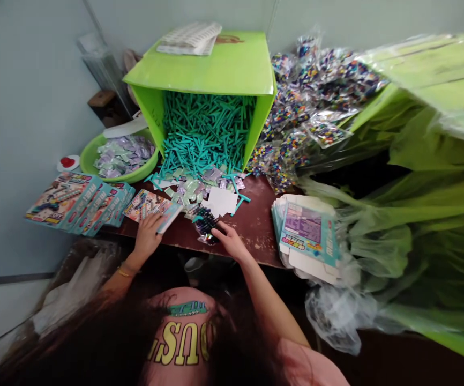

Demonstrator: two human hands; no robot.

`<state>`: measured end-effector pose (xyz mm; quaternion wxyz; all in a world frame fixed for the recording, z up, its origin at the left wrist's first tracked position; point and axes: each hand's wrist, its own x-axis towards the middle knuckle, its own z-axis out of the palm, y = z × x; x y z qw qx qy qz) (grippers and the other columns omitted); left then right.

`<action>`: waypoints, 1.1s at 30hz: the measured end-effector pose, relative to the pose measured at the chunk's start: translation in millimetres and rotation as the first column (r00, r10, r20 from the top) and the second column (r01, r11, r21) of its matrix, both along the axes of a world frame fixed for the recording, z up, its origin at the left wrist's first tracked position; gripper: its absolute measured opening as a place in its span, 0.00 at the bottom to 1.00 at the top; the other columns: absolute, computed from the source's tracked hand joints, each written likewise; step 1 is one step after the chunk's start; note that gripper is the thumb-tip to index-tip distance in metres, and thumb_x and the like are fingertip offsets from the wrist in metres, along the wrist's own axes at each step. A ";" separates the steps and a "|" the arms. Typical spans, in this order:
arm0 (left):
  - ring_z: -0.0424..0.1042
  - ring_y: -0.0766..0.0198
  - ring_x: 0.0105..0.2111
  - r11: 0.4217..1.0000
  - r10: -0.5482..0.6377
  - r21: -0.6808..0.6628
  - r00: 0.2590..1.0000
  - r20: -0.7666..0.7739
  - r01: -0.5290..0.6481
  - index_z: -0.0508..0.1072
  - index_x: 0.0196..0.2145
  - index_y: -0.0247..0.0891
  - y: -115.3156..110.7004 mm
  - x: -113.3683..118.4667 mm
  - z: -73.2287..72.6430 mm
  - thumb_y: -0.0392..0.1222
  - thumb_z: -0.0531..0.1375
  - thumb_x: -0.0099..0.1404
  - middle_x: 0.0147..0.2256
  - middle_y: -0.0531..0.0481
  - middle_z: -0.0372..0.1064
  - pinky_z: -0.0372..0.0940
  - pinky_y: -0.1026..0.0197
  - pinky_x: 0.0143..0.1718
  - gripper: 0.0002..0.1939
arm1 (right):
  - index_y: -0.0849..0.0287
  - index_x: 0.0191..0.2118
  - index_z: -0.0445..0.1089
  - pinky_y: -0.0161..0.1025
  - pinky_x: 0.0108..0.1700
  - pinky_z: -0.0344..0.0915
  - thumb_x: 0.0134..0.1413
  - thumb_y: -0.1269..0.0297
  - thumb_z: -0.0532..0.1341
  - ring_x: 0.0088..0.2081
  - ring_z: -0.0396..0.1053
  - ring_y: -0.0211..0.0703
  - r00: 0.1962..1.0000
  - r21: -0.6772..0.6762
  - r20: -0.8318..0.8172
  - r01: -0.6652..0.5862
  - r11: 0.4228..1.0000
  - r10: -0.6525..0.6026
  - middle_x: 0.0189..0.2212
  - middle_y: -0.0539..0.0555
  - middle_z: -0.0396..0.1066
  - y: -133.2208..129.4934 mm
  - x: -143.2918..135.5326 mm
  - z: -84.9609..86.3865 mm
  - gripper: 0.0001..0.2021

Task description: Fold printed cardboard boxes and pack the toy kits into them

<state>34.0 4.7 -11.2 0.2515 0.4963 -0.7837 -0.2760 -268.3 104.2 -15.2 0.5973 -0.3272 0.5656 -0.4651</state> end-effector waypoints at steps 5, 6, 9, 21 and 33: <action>0.72 0.50 0.54 0.940 0.301 -0.026 0.860 -0.413 -0.341 0.79 0.51 0.37 -17.3 -3.4 30.0 0.56 0.52 0.73 0.51 0.39 0.76 0.60 0.49 0.62 0.24 | 0.55 0.51 0.75 0.43 0.49 0.72 0.46 0.39 0.70 0.45 0.74 0.47 0.945 -0.151 0.267 -0.154 0.977 0.190 0.45 0.54 0.79 -54.2 68.9 12.6 0.31; 0.72 0.50 0.54 0.924 0.351 0.028 0.816 -0.459 -0.381 0.77 0.53 0.36 -16.3 -7.0 34.8 0.58 0.50 0.74 0.51 0.39 0.76 0.61 0.50 0.61 0.27 | 0.56 0.51 0.75 0.42 0.49 0.73 0.45 0.39 0.71 0.44 0.74 0.46 0.937 -0.173 0.284 -0.158 0.972 0.203 0.45 0.53 0.78 -62.9 79.7 13.8 0.31; 0.70 0.50 0.57 0.920 0.375 0.090 0.794 -0.479 -0.381 0.75 0.56 0.37 -10.1 -15.0 36.9 0.62 0.50 0.73 0.55 0.38 0.74 0.59 0.51 0.63 0.30 | 0.57 0.51 0.75 0.41 0.44 0.75 0.49 0.42 0.70 0.42 0.75 0.45 0.943 -0.192 0.249 -0.176 0.965 0.221 0.43 0.53 0.78 -74.4 88.6 16.0 0.29; 0.68 0.44 0.60 0.992 0.042 0.125 0.921 -0.386 0.007 0.82 0.48 0.48 33.3 -49.5 5.5 0.50 0.66 0.62 0.53 0.42 0.77 0.47 0.39 0.69 0.17 | 0.60 0.42 0.77 0.49 0.35 0.81 0.51 0.57 0.72 0.30 0.77 0.46 0.895 0.091 0.133 -0.438 0.894 0.425 0.30 0.54 0.78 -96.6 26.7 30.2 0.15; 0.66 0.50 0.62 0.948 0.316 0.215 0.768 -0.558 -0.234 0.71 0.60 0.43 12.7 -57.0 80.3 0.60 0.55 0.72 0.62 0.43 0.67 0.59 0.53 0.64 0.27 | 0.48 0.74 0.45 0.64 0.73 0.42 0.69 0.56 0.54 0.75 0.38 0.57 0.759 -0.456 -0.639 -0.245 0.855 -0.123 0.74 0.59 0.43 -85.8 74.5 69.9 0.32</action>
